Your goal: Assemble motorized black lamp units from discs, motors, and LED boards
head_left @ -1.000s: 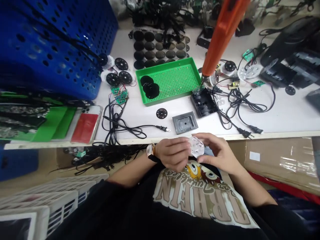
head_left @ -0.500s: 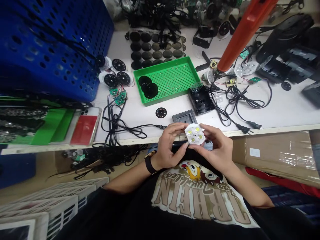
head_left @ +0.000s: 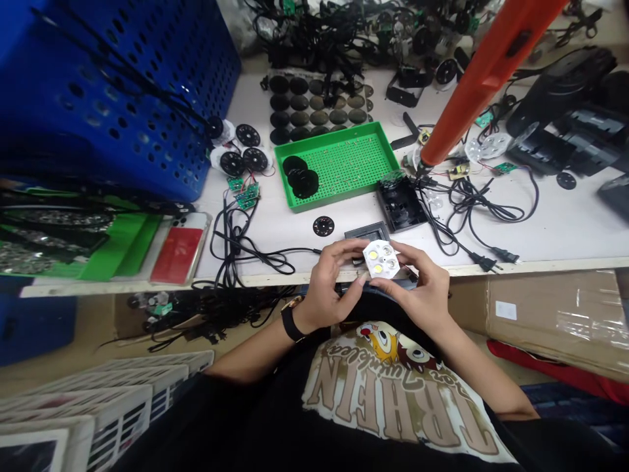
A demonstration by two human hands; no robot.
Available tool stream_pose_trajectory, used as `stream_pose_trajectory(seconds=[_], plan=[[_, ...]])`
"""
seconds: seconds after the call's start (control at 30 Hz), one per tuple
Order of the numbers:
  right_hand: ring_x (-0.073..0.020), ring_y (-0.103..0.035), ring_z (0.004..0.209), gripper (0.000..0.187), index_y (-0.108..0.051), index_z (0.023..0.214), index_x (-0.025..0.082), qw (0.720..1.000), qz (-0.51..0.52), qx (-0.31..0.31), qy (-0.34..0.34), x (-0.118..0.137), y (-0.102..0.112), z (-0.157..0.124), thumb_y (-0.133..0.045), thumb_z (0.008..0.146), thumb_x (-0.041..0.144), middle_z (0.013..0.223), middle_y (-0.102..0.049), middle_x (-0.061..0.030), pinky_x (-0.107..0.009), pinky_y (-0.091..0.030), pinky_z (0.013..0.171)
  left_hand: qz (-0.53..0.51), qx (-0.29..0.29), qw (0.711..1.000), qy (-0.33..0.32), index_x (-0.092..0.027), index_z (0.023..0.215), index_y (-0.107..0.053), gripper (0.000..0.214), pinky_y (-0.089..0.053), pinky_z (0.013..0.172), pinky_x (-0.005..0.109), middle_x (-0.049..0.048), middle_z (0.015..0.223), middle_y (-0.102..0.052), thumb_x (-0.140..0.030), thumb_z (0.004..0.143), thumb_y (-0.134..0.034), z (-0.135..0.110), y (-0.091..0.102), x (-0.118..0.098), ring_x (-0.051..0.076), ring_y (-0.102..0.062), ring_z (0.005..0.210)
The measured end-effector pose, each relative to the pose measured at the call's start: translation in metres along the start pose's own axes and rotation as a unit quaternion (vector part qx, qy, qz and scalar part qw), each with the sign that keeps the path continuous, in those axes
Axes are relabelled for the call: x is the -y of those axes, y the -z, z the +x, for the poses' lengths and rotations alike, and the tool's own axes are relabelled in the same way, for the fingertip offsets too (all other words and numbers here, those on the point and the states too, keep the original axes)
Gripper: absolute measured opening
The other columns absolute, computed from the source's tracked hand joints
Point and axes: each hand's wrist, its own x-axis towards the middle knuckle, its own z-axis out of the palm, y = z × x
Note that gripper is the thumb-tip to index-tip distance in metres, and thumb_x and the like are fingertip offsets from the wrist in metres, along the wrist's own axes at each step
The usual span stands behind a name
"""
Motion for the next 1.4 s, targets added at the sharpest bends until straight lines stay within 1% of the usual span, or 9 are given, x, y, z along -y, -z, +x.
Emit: stream_pose_trajectory(seconds=[0.13,0.23,0.43,0.67,0.83,0.93,1.07,1.2,1.4], plan=[[-0.0251,-0.07,0.087,0.054,-0.07,0.127,0.019,0.987,-0.13,-0.031,0.094,-0.012,-0.01,0.011,-0.082,0.086,0.051,0.095,-0.077,-0.0095,-0.041,-0.058,0.079,0.266,-0.01,0.963,0.05,-0.02,0.131,-0.057,0.034,-0.052,0.112,0.048,0.0137,0.131,-0.067,-0.017,0.097,-0.059,0.022,0.034,0.008,0.026,-0.063,0.126],[-0.0276,-0.068,0.087,0.052,-0.072,0.124,0.018,0.966,-0.22,-0.051,0.126,-0.017,-0.017,0.016,-0.076,0.089,0.056,0.091,-0.075,-0.0106,-0.044,-0.053,0.082,0.376,0.054,0.918,0.115,-0.017,0.128,-0.059,0.032,-0.049,0.114,0.054,0.0154,0.133,-0.068,-0.021,0.097,-0.061,0.037,0.054,0.02,0.031,-0.06,0.129],[-0.0295,-0.065,0.092,0.052,-0.068,0.126,0.016,0.947,-0.294,-0.019,0.128,-0.013,-0.02,0.018,-0.064,0.097,0.059,0.093,-0.076,-0.0121,-0.043,-0.049,0.084,0.443,0.089,0.876,0.17,-0.009,0.136,-0.058,0.041,-0.048,0.114,0.052,0.0199,0.132,-0.068,-0.018,0.096,-0.061,0.042,0.055,0.033,0.034,-0.06,0.129],[-0.0342,-0.062,0.098,0.063,-0.058,0.138,0.012,0.933,-0.339,0.074,0.096,0.001,-0.012,0.02,-0.055,0.1,0.061,0.112,-0.075,-0.0173,-0.046,-0.049,0.081,0.453,0.122,0.863,0.186,-0.011,0.131,-0.064,0.038,-0.053,0.109,0.049,0.0169,0.123,-0.073,-0.017,0.094,-0.062,0.049,0.057,0.026,0.032,-0.066,0.122],[-0.0352,-0.064,0.105,0.062,-0.055,0.143,0.016,0.939,-0.323,0.09,0.076,0.005,-0.001,0.019,-0.054,0.1,0.06,0.127,-0.065,-0.0203,-0.05,-0.053,0.085,0.46,0.106,0.863,0.18,-0.013,0.128,-0.069,0.043,-0.057,0.102,0.047,0.0153,0.114,-0.077,-0.008,0.086,-0.06,0.051,0.06,0.027,0.031,-0.072,0.112],[-0.0355,-0.063,0.11,0.053,-0.056,0.142,0.019,0.956,-0.277,0.059,0.079,0.01,0.003,0.02,-0.06,0.1,0.052,0.126,-0.064,-0.0187,-0.051,-0.054,0.089,0.392,0.034,0.905,0.164,-0.017,0.12,-0.073,0.034,-0.059,0.103,0.046,0.0119,0.113,-0.08,-0.012,0.089,-0.06,0.049,0.063,0.023,0.028,-0.076,0.105],[-0.03,-0.063,0.115,0.04,-0.059,0.138,0.025,0.981,-0.153,-0.005,0.115,0.022,0.002,0.024,-0.065,0.099,0.032,0.124,-0.064,-0.0142,-0.048,-0.054,0.097,0.066,-0.078,0.97,0.222,-0.018,0.121,-0.074,0.031,-0.065,0.093,0.04,0.01,0.115,-0.081,-0.035,0.094,-0.07,0.05,0.058,0.005,0.023,-0.079,0.098],[-0.0247,-0.066,0.107,0.033,-0.062,0.132,0.025,0.995,-0.048,0.013,0.084,0.03,-0.006,0.033,-0.066,0.099,0.03,0.116,-0.069,-0.0098,-0.044,-0.055,0.094,-0.168,-0.067,0.94,0.29,-0.017,0.121,-0.074,0.041,-0.069,0.081,0.035,0.0094,0.103,-0.082,-0.04,0.087,-0.081,0.051,0.038,-0.013,0.022,-0.08,0.092],[-0.0147,-0.061,0.077,0.03,-0.07,0.12,0.025,0.993,0.108,0.023,-0.042,0.022,-0.01,0.04,-0.075,0.091,0.03,0.088,-0.07,0.0006,-0.031,-0.054,0.075,-0.211,-0.005,0.93,0.302,-0.019,0.12,-0.076,0.035,-0.069,0.08,0.033,0.0094,0.111,-0.081,-0.038,0.091,-0.077,0.048,0.017,-0.02,0.022,-0.079,0.099]])
